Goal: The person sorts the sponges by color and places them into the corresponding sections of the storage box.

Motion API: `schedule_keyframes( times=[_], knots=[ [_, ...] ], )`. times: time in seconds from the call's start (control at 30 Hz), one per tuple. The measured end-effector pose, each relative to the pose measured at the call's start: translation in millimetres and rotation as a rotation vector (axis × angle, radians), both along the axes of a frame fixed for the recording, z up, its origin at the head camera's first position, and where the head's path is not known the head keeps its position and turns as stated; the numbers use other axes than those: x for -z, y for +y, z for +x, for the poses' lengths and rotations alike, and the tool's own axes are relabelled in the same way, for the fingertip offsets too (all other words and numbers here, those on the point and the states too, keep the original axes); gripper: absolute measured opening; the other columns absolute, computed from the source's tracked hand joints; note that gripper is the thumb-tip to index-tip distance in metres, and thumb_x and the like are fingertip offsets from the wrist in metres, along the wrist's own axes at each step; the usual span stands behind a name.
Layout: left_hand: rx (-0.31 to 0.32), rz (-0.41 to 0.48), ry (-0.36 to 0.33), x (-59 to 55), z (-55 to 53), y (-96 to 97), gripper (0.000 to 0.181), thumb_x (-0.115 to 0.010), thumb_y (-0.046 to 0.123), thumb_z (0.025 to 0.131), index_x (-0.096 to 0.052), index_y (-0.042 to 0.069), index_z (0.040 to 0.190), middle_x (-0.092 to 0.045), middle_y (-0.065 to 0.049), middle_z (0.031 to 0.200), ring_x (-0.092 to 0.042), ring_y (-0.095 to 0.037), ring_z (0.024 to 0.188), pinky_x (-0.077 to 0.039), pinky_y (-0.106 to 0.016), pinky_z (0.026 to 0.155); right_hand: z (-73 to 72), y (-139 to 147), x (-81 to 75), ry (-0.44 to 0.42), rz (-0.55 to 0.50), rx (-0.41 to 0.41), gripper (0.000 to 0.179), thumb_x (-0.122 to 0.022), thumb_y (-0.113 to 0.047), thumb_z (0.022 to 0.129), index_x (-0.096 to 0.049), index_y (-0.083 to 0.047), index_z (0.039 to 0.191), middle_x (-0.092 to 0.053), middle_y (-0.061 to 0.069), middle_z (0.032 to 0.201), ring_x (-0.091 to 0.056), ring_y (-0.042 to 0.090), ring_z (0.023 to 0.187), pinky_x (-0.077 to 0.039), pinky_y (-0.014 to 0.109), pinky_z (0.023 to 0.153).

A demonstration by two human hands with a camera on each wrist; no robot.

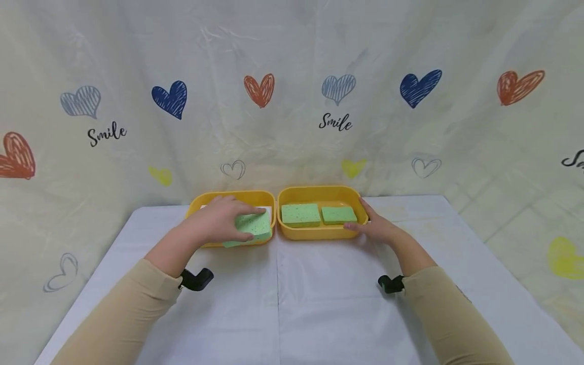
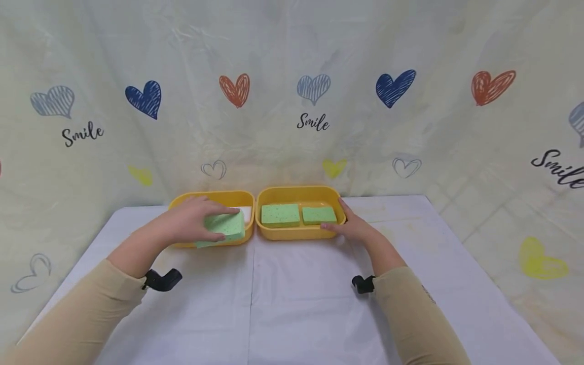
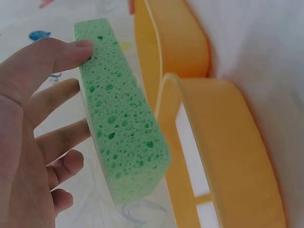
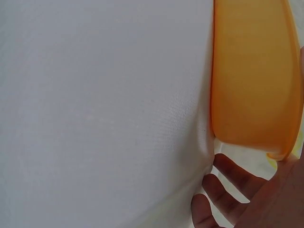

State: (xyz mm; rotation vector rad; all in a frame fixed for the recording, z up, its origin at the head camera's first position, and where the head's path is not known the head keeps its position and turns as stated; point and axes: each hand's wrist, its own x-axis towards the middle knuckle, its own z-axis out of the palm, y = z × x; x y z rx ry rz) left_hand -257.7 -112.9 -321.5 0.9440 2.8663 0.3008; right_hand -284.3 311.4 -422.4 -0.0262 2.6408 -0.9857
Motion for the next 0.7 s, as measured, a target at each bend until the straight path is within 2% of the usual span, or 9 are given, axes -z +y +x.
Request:
schedule_keyframes(
  times=[0.1, 0.27, 0.47, 0.7],
  knots=[
    [-0.007, 0.014, -0.018, -1.1, -9.9, 17.6, 0.062, -0.077, 0.049, 0.082, -0.055, 0.044, 0.139, -0.062, 0.009, 0.132, -0.049, -0.026, 0.119, -0.042, -0.046, 0.099, -0.4, -1, -0.1, -0.009, 0.004, 0.007, 0.113, -0.063, -0.065, 0.087, 0.016, -0.027, 0.158, 0.000, 0.029, 0.162, -0.009, 0.055, 0.144, -0.013, 0.071, 0.112],
    [0.043, 0.009, 0.006, 2.8, -32.0, 50.7, 0.062, -0.072, 0.050, 0.085, -0.051, 0.043, 0.143, -0.056, 0.006, 0.141, -0.044, -0.026, 0.130, -0.036, -0.045, 0.109, 0.8, 1, 0.2, -0.009, 0.017, 0.016, 0.113, -0.063, -0.066, 0.086, 0.016, -0.027, 0.158, -0.002, 0.029, 0.162, -0.010, 0.055, 0.144, -0.014, 0.071, 0.111],
    [0.084, 0.024, 0.002, 11.4, -58.3, 90.7, 0.061, -0.070, 0.048, 0.088, -0.050, 0.040, 0.145, -0.053, 0.002, 0.145, -0.044, -0.026, 0.132, -0.031, -0.045, 0.112, 2.0, 3, 1.8, 0.000, 0.002, 0.013, 0.114, -0.063, -0.066, 0.086, 0.015, -0.026, 0.158, -0.002, 0.029, 0.162, -0.010, 0.055, 0.144, -0.014, 0.070, 0.112],
    [0.048, 0.019, -0.024, 22.2, -77.9, 131.2, 0.060, -0.070, 0.049, 0.088, -0.050, 0.042, 0.144, -0.050, 0.005, 0.148, -0.038, -0.025, 0.138, -0.020, -0.044, 0.118, 4.0, 1, 1.7, 0.006, -0.022, 0.021, 0.114, -0.064, -0.067, 0.084, 0.013, -0.028, 0.158, -0.003, 0.028, 0.162, -0.011, 0.053, 0.145, -0.014, 0.069, 0.113]
  ],
)
